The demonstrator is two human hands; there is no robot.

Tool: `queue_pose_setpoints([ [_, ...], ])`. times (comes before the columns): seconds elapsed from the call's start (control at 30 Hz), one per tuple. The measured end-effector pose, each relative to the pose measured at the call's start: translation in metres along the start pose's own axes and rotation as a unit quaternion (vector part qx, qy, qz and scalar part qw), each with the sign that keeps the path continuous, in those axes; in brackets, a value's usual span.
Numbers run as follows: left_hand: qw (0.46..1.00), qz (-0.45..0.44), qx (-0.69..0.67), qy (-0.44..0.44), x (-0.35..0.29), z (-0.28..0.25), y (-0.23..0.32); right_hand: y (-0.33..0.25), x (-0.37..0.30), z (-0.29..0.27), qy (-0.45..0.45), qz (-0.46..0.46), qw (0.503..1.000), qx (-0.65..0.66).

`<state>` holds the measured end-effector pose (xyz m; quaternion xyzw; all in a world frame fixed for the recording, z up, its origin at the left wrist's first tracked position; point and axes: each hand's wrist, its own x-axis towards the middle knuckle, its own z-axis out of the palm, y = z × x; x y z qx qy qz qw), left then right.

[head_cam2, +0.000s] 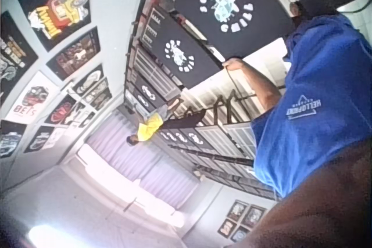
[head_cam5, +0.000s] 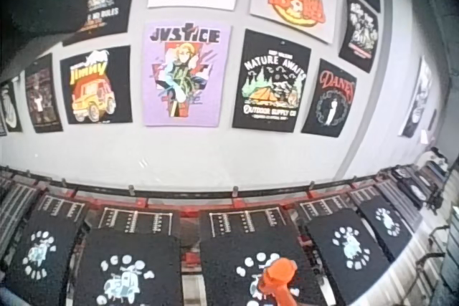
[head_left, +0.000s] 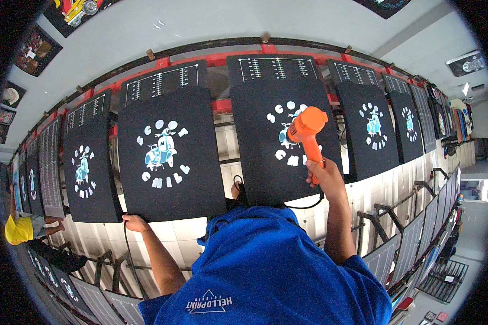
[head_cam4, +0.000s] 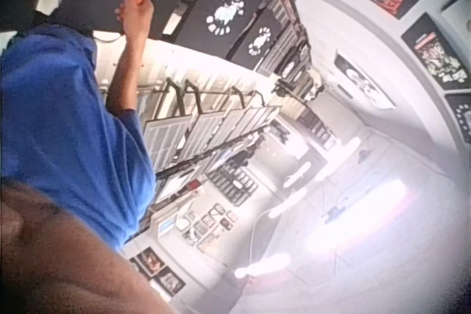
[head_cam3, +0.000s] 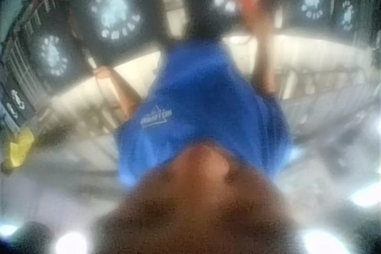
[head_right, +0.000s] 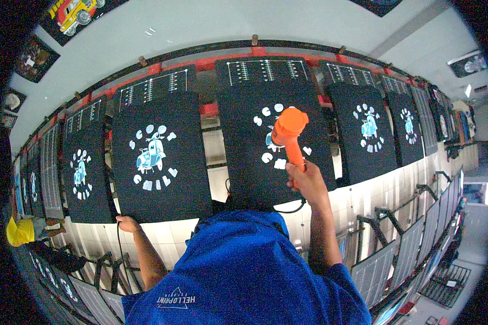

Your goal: The person uses a heat gun to dry the ink on several black t-shirts positioned on platens, moving down the row and occasionally touching the shirts to check for dryness.

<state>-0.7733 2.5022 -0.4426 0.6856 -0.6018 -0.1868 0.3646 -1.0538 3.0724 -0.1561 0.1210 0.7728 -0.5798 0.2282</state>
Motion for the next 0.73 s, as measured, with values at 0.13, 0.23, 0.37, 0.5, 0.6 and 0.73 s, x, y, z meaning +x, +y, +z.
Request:
queue_pose_setpoints([
  [0.13,0.999,-0.031,0.001,-0.034,-0.010,-0.005,0.017,-0.002,0.004,-0.001,-0.012,0.017,1.000,-0.005],
  [0.23,0.998,-0.048,0.017,-0.038,-0.003,-0.006,0.012,-0.004,0.002,0.007,-0.021,0.001,1.000,-0.023],
  [0.37,0.999,-0.039,0.013,-0.014,-0.003,-0.003,0.008,-0.003,0.003,0.006,-0.026,0.014,0.999,-0.029],
  [0.5,0.999,-0.034,0.010,-0.008,-0.005,-0.004,0.009,-0.005,0.002,0.008,-0.028,0.010,0.999,-0.029],
  [0.6,1.000,-0.018,0.010,-0.012,-0.010,-0.006,0.017,-0.003,0.002,0.009,-0.028,0.009,0.999,-0.045],
  [0.73,1.000,-0.029,0.004,-0.008,-0.008,-0.007,0.016,-0.009,0.002,0.007,-0.031,0.014,0.999,-0.033],
])
